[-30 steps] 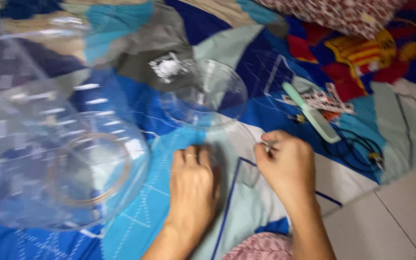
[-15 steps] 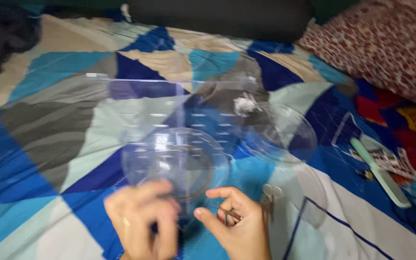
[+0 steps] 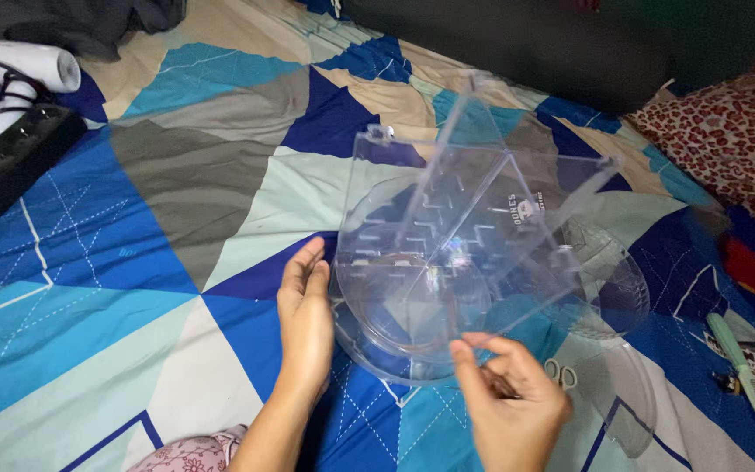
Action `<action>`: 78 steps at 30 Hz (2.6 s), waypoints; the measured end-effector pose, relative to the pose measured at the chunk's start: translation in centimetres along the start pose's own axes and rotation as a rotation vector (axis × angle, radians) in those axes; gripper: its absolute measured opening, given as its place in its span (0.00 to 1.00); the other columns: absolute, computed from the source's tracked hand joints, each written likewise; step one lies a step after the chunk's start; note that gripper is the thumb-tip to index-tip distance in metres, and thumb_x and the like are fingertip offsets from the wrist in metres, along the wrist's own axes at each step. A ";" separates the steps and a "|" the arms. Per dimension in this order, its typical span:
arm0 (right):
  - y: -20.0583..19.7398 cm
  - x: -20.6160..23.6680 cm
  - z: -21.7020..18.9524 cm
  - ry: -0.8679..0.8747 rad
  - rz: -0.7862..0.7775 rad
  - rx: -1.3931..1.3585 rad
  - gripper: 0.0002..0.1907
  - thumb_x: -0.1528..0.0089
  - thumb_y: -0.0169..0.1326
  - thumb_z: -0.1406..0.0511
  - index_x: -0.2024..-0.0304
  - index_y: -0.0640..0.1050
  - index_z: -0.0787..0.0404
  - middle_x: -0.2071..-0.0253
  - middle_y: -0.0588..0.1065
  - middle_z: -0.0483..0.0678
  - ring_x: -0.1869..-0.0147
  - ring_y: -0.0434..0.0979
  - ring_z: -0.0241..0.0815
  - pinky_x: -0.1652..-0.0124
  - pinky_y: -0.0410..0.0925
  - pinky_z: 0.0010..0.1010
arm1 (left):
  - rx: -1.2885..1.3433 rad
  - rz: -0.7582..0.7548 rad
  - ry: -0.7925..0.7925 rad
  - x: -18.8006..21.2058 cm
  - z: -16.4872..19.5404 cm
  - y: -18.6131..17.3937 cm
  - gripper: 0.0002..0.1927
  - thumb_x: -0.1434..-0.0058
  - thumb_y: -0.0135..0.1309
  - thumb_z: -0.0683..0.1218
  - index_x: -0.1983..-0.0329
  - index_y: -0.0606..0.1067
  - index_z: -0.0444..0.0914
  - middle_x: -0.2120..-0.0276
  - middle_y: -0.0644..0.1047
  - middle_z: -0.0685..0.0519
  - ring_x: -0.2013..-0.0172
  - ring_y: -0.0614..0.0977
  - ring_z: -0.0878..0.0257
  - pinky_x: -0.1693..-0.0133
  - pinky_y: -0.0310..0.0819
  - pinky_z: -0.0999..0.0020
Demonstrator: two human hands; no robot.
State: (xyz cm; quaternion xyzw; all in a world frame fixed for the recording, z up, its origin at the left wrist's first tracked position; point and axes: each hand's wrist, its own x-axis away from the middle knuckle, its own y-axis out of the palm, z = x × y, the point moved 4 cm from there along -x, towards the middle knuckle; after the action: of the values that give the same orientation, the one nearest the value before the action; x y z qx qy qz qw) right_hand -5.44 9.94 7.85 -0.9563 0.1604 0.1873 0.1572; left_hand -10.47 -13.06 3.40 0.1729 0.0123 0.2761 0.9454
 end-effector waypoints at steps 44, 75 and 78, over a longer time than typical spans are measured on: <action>-4.7 0.4 3.3 0.365 -0.164 -0.280 0.11 0.35 0.51 0.72 0.53 0.79 0.71 0.69 0.75 0.51 0.76 0.63 0.30 0.75 0.58 0.24 | 0.256 -0.597 -0.498 10.4 -2.0 6.8 0.31 0.38 0.52 0.49 0.31 0.61 0.44 0.49 0.82 0.46 0.52 0.84 0.62 0.50 0.74 0.69; -5.2 2.5 2.1 0.511 -0.245 -0.282 0.14 0.33 0.40 0.67 0.56 0.75 0.70 0.82 0.71 0.53 0.91 0.57 0.33 0.89 0.52 0.26 | -0.516 -0.397 0.602 11.1 2.7 6.1 0.06 0.40 0.58 0.41 0.62 0.73 0.37 0.65 0.81 0.49 0.60 0.80 0.49 0.55 0.70 0.55; -3.7 1.6 1.3 0.551 -0.273 -0.173 0.15 0.34 0.41 0.65 0.53 0.76 0.65 0.83 0.71 0.50 0.91 0.61 0.33 0.89 0.52 0.25 | -0.589 -0.028 0.940 11.3 4.7 4.8 0.15 0.45 0.65 0.43 0.58 0.73 0.39 0.61 0.77 0.47 0.56 0.77 0.48 0.48 0.62 0.52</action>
State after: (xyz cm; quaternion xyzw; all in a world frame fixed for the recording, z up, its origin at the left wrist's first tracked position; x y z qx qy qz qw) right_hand -3.06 13.35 6.91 -0.9935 0.0507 -0.0887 0.0496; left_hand -2.83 -4.81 10.25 -0.2409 0.3574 0.3028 0.8500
